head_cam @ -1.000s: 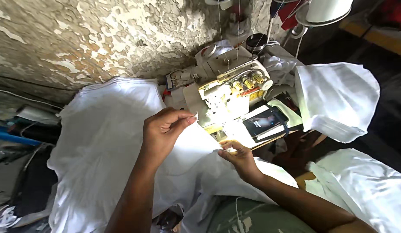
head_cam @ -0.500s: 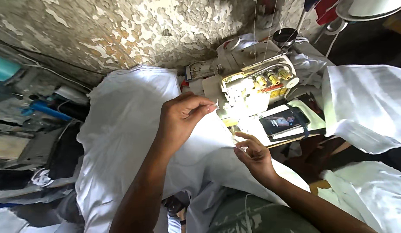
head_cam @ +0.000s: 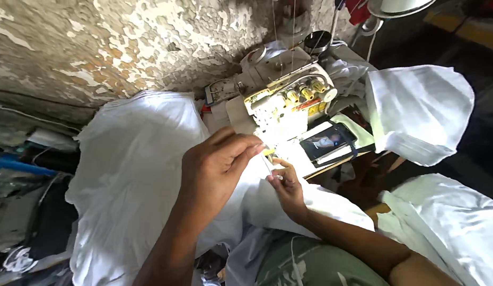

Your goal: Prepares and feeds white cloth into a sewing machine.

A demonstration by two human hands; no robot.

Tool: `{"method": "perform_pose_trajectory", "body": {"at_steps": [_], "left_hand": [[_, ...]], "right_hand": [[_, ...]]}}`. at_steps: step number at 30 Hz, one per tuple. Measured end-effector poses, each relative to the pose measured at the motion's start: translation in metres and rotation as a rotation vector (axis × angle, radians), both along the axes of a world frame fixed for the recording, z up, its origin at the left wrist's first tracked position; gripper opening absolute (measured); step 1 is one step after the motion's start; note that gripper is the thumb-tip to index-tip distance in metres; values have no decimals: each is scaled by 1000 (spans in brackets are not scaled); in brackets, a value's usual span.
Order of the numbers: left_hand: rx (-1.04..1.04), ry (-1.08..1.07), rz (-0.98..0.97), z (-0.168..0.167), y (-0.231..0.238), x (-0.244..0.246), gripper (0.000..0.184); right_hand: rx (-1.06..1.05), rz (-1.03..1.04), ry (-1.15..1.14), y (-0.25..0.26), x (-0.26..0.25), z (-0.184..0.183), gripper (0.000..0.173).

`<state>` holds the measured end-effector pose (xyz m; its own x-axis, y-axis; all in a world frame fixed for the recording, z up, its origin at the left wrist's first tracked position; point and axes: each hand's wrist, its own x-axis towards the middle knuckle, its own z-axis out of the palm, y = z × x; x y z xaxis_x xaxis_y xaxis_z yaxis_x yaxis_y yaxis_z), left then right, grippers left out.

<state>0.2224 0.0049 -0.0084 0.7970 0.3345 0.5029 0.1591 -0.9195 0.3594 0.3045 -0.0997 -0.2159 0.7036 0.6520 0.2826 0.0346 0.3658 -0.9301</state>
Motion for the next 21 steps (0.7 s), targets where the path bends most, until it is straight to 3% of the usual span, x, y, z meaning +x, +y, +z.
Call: {"method": "perform_pose_trajectory", "body": {"at_steps": [5, 11, 14, 17, 21], "left_hand": [[-41, -89, 83, -3, 14, -32, 17], [-7, -162, 176, -2, 17, -75, 21], [-26, -193, 157, -3, 9, -88, 18], [-63, -246, 166, -14, 3, -96, 14], [-141, -387, 133, -39, 6, -105, 9]], "right_hand": [[9, 52, -337, -16, 31, 13, 15], [-112, 544, -236, -47, 48, 85, 16], [-167, 744, -337, -58, 51, 110, 20], [-193, 718, -495, -64, 47, 116, 21], [-269, 672, -420, -58, 53, 108, 22]]}}
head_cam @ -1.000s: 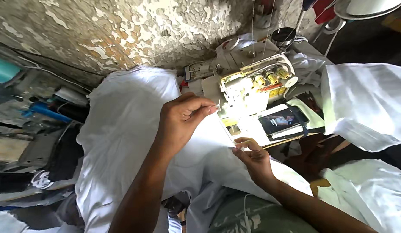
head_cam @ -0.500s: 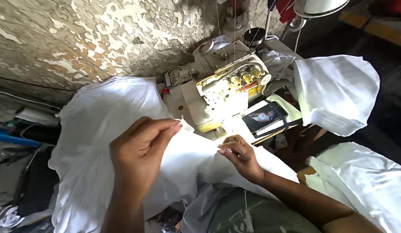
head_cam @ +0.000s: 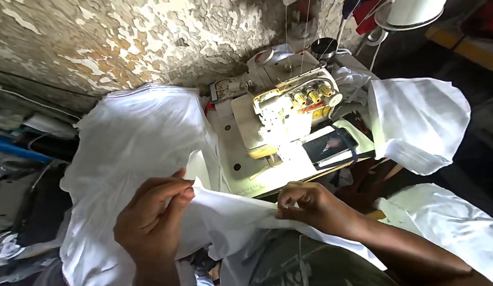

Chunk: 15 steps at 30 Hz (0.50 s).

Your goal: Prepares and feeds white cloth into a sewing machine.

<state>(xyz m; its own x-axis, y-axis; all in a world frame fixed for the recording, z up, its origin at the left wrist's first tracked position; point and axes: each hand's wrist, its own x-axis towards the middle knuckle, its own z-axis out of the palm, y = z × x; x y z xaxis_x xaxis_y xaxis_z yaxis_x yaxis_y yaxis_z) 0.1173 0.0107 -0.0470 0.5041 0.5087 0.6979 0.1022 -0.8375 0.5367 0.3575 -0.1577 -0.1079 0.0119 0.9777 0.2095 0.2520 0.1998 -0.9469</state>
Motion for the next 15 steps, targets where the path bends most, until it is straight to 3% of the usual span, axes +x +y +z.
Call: {"method": "perform_pose_trajectory", "body": {"at_steps": [5, 15], "left_hand": [[-35, -140, -24, -8, -8, -7, 13], [93, -135, 91, -2, -37, -21, 11]], "right_hand": [[80, -98, -11, -3, -7, -2, 16], [69, -92, 165, -2, -16, -6, 4]]}}
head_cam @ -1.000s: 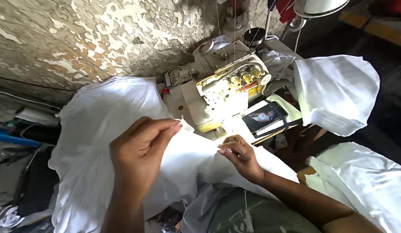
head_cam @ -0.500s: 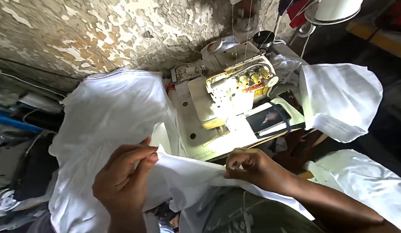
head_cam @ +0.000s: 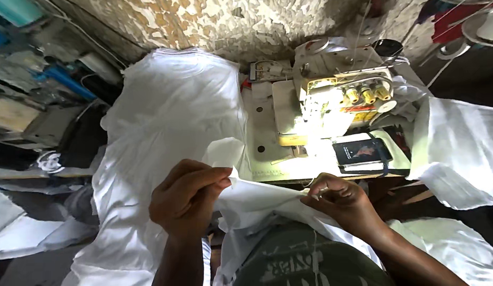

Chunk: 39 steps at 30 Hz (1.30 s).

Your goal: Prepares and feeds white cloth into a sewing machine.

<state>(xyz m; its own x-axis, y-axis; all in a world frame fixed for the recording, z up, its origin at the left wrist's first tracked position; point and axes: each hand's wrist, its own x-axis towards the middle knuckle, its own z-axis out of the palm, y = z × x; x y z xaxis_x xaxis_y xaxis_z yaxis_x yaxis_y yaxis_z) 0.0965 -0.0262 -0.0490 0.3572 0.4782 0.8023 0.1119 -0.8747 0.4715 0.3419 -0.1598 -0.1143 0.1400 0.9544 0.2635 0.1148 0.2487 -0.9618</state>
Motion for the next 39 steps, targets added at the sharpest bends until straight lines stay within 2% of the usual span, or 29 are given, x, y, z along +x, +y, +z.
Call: {"method": "perform_pose_trajectory", "body": {"at_steps": [5, 8, 11, 14, 16, 18, 20, 22, 24, 26, 30, 34, 36, 39], "left_hand": [[-21, -15, 62, -1, -6, -4, 11], [3, 1, 66, 1, -14, -6, 12], [58, 29, 44, 4, -25, -4, 11], [97, 45, 45, 8, -30, -1, 13], [94, 37, 41, 10, -29, 0, 12], [87, 28, 31, 11, -28, 1, 12], [88, 38, 28, 13, -26, 2, 12], [77, 71, 23, 15, -22, 2, 12], [40, 103, 3, 17, -17, 2, 13], [6, 121, -17, 18, -15, 3, 13], [-5, 108, -22, 15, -18, 3, 13], [-7, 62, 31, 12, -15, 6, 13], [-27, 33, 84, 12, -15, 7, 12], [-50, -11, 125, 10, -14, 10, 11]], "right_hand": [[76, -40, -94, 1, -3, -2, 7], [34, -80, -187, 3, -4, 0, 12], [-39, -114, -426, 6, 2, 6, 25], [43, -200, -673, 10, 7, 12, 28], [111, -234, -718, 17, 12, 15, 26], [79, -143, -595, 25, 19, 17, 21], [-150, 109, -258, 34, 26, 23, 15], [-435, 342, 59, 46, 32, 23, 16], [-576, 478, 136, 53, 34, 20, 11], [-627, 514, 86, 55, 34, 24, 10], [-583, 479, 23, 56, 38, 30, 17], [-539, 420, 62, 57, 39, 32, 16], [-421, 342, 31, 51, 34, 29, 12], [-116, 108, -188, 43, 20, 13, 13]]}}
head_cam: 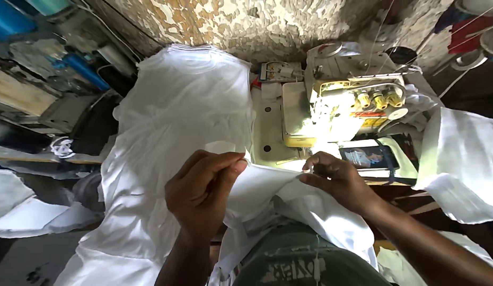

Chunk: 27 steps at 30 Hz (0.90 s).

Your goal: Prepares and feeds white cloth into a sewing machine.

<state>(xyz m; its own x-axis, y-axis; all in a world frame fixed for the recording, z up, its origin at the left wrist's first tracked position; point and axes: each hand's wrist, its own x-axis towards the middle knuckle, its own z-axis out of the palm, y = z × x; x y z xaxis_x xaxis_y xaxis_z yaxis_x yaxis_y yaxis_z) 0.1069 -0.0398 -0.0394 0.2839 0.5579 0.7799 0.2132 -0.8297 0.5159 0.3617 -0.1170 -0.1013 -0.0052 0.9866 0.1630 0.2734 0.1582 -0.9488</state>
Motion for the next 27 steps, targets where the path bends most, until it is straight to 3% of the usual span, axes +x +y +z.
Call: {"method": "perform_pose_trajectory", "body": {"at_steps": [3, 9, 15, 19, 23, 27], "left_hand": [[-24, -11, -6, -1, -2, 5, 10], [-33, -14, -3, -3, -5, 6, 10], [-128, 1, -15, -6, 5, 5, 9], [-258, 75, -38, -9, 31, 9, 9], [-262, 103, -91, -9, 79, 47, 9], [-28, 241, -76, -17, 115, 113, 21]], "right_hand": [[119, -118, -65, 1, -9, -14, 15], [51, -135, 145, 3, -16, -17, 4], [-31, -88, 308, 2, -15, -22, 7], [-3, -79, 228, -3, -14, -28, 6], [45, -188, 105, 8, -3, -29, 10], [48, -339, 152, 22, 17, -54, 7]]}}
